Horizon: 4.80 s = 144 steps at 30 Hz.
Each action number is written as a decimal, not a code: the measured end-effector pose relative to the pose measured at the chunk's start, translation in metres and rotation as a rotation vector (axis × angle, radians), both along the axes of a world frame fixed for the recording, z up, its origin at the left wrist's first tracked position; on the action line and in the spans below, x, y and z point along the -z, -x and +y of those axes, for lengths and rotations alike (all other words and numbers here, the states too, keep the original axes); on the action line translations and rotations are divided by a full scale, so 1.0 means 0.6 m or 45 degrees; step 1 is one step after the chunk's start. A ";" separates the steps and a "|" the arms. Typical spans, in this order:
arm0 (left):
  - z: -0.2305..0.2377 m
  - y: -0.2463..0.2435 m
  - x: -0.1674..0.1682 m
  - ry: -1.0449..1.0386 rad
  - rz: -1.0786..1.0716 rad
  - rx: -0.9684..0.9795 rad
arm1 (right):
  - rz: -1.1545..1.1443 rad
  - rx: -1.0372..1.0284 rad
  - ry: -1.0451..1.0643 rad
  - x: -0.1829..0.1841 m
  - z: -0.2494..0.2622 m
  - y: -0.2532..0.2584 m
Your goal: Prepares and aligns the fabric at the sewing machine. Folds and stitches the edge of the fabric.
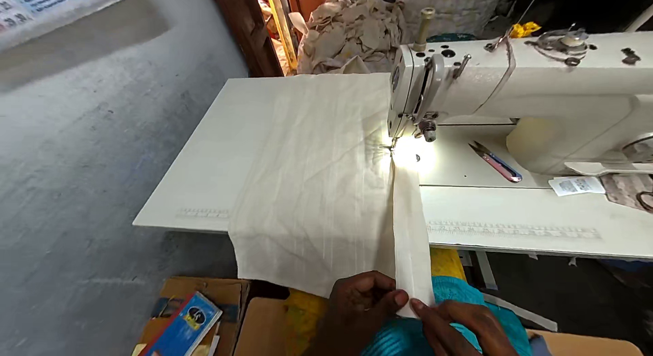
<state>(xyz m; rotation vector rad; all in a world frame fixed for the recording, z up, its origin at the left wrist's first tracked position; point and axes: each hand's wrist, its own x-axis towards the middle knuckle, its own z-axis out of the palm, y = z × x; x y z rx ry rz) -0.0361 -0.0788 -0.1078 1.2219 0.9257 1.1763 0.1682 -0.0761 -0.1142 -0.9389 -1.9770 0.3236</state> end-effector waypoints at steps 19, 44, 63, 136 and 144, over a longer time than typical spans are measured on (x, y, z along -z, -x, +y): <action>-0.036 -0.074 0.048 1.262 -0.596 0.069 | 0.699 0.146 0.391 0.041 -0.016 -0.040; -0.051 -0.027 0.093 -0.635 1.314 -0.293 | -0.403 -0.216 0.308 0.064 0.004 -0.034; -0.013 -0.030 0.073 -0.689 0.882 -0.149 | -0.549 0.222 0.539 0.009 0.178 0.072; 0.479 0.081 0.090 -1.180 1.206 -0.143 | -0.178 1.118 -0.153 0.074 0.345 -0.252; 0.450 0.063 0.092 -1.051 1.286 -0.233 | -0.261 1.047 0.063 0.082 0.327 -0.260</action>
